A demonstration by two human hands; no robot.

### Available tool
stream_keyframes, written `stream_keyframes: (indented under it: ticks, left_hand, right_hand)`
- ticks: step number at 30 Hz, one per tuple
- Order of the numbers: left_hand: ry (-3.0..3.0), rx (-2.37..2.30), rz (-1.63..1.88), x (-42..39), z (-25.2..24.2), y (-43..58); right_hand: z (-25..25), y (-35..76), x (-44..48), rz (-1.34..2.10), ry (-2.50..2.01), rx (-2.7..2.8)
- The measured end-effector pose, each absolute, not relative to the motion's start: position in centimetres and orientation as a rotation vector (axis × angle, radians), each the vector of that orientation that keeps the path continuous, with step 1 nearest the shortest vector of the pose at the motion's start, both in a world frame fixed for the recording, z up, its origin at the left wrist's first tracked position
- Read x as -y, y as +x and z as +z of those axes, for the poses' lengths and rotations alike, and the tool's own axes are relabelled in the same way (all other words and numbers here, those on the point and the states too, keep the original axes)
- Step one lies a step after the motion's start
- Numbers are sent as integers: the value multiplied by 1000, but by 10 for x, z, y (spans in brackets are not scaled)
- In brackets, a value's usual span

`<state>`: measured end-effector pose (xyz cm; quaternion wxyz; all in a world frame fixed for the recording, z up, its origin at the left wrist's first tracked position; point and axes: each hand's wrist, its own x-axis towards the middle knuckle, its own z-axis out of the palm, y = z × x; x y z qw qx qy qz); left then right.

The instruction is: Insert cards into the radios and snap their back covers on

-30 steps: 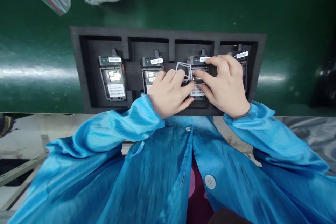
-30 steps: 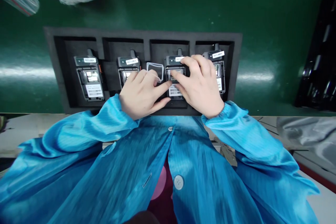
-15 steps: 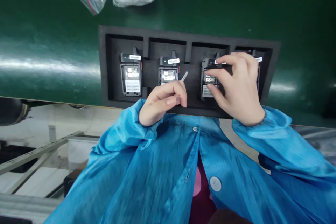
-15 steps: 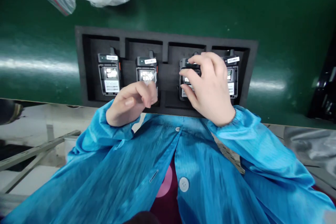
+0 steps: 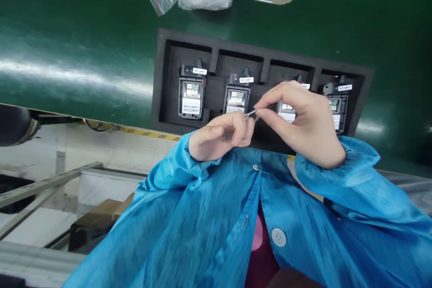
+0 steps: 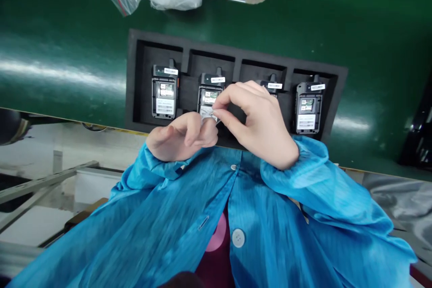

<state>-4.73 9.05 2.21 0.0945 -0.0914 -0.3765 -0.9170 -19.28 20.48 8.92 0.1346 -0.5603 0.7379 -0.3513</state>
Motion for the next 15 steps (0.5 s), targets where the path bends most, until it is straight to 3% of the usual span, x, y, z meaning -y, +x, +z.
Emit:
stream_keyframes:
  ticks: [8, 15]
  left_hand:
    - [219, 1352, -2661, -84, 21, -41]
    - [194, 1276, -2666, -84, 17, -40]
  right_hand:
    - [91, -184, -210, -1055, -1732, -2321]
    - [101, -182, -212, -1125, -1771, -2241]
